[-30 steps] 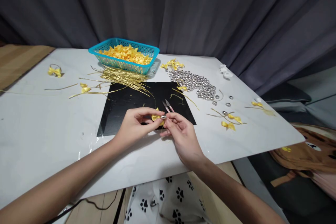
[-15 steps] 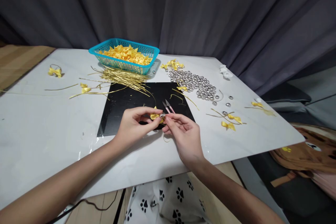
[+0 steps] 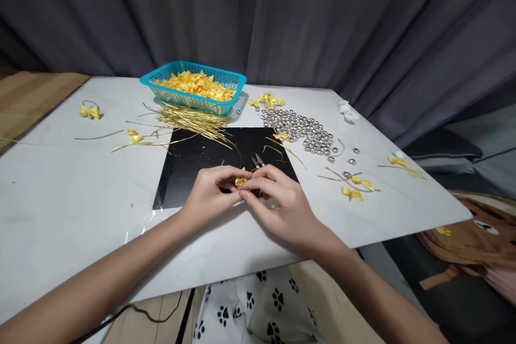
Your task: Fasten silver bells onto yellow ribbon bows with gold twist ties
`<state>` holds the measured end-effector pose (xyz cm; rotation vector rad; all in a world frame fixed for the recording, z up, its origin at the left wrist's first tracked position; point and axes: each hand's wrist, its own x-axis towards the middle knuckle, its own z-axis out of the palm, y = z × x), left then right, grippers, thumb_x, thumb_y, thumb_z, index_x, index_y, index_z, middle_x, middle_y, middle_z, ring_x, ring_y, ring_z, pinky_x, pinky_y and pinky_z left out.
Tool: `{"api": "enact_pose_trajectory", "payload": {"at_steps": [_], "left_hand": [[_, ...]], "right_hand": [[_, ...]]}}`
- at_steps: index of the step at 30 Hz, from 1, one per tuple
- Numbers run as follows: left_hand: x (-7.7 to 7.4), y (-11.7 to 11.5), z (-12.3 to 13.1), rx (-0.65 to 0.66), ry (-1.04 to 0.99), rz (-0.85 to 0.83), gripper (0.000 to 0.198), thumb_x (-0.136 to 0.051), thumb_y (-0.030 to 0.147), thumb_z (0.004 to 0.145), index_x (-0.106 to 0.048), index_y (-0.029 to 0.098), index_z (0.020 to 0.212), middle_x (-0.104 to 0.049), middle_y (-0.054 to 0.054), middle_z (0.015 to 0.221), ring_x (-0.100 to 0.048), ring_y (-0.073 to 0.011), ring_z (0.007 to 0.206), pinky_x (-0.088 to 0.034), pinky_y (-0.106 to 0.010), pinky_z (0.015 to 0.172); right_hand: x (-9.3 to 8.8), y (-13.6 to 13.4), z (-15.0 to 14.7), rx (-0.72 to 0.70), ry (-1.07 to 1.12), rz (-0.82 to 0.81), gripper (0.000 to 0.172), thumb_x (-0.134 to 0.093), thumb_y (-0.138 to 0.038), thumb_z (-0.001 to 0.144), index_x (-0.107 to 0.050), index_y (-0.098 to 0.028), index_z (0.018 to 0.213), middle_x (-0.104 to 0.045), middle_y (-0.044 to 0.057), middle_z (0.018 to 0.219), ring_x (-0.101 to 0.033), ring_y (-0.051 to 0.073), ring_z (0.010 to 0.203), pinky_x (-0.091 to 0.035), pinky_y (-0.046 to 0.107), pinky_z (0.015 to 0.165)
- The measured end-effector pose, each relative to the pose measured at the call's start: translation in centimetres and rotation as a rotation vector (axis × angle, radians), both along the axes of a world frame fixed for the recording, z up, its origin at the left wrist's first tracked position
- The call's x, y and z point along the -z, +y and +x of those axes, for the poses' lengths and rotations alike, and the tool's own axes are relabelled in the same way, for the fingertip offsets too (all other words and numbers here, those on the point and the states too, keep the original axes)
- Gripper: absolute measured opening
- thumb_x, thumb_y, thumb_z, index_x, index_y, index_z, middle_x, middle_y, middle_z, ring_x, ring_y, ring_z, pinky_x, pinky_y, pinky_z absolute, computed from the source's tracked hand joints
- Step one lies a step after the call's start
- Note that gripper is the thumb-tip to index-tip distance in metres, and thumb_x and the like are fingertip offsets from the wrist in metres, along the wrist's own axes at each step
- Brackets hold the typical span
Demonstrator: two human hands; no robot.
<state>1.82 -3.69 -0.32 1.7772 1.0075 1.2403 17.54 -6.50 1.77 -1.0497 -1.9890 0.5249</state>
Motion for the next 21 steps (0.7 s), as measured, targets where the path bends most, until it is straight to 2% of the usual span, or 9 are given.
{"api": "enact_pose_trajectory", "payload": {"at_steps": [2, 7, 11, 15, 18, 21], "left_hand": [[0.1, 0.1, 0.0, 0.026, 0.016, 0.001, 0.017, -0.064, 0.010, 0.063, -0.071, 0.015, 0.077, -0.071, -0.005, 0.073, -0.064, -0.0139, 0.064, -0.053, -0.020, 0.052], [0.1, 0.1, 0.1, 0.104, 0.063, -0.057, 0.014, -0.061, 0.008, 0.062, -0.067, 0.013, 0.073, -0.067, -0.004, 0.072, -0.060, -0.0129, 0.063, -0.049, -0.019, 0.051], [-0.2, 0.1, 0.2, 0.112, 0.026, -0.124, 0.009, -0.058, 0.008, 0.060, -0.063, 0.012, 0.066, -0.063, -0.001, 0.065, -0.054, -0.0095, 0.055, -0.044, -0.018, 0.048], [-0.2, 0.2, 0.1, 0.097, 0.000, -0.257, 0.005, -0.059, 0.014, 0.064, -0.062, 0.012, 0.060, -0.053, 0.003, 0.052, -0.044, -0.0058, 0.046, -0.034, -0.016, 0.043], [0.0, 0.4, 0.0, 0.111, 0.061, -0.391, 0.016, -0.063, 0.023, 0.067, -0.070, 0.010, 0.074, -0.058, 0.001, 0.055, -0.041, -0.0054, 0.044, -0.030, -0.017, 0.040], [0.3, 0.6, 0.1, 0.120, 0.067, -0.480, 0.028, -0.065, 0.027, 0.068, -0.073, 0.010, 0.088, -0.065, -0.005, 0.065, -0.045, -0.0067, 0.046, -0.032, -0.018, 0.042]], "right_hand": [[-1.0, 0.8, 0.4, -0.112, -0.139, -0.061, 0.017, -0.050, -0.021, 0.087, -0.067, -0.019, 0.088, -0.060, 0.005, 0.087, -0.055, 0.015, 0.076, -0.043, 0.029, 0.066], [-3.3, 3.1, 0.7, -0.271, -0.455, -0.131, 0.019, -0.050, -0.016, 0.085, -0.069, -0.017, 0.080, -0.059, 0.004, 0.079, -0.053, 0.014, 0.069, -0.037, 0.026, 0.061], [-4.1, 4.3, 0.7, -0.389, -0.587, -0.084, 0.017, -0.050, -0.015, 0.084, -0.066, -0.017, 0.077, -0.058, 0.003, 0.076, -0.051, 0.011, 0.065, -0.032, 0.024, 0.056], [-3.8, 4.7, 0.6, -0.387, -0.408, 0.077, 0.017, -0.045, -0.017, 0.088, -0.058, -0.015, 0.078, -0.055, 0.002, 0.078, -0.049, 0.010, 0.064, -0.033, 0.023, 0.054], [-3.8, 4.9, 0.3, -0.309, -0.161, 0.174, 0.011, -0.047, -0.016, 0.087, -0.051, -0.016, 0.077, -0.053, 0.003, 0.079, -0.049, 0.011, 0.066, -0.037, 0.024, 0.056], [-4.7, 4.8, 0.1, -0.254, 0.019, 0.194, 0.011, -0.046, -0.018, 0.089, -0.047, -0.018, 0.079, -0.055, 0.004, 0.082, -0.054, 0.013, 0.075, -0.044, 0.027, 0.062]]}}
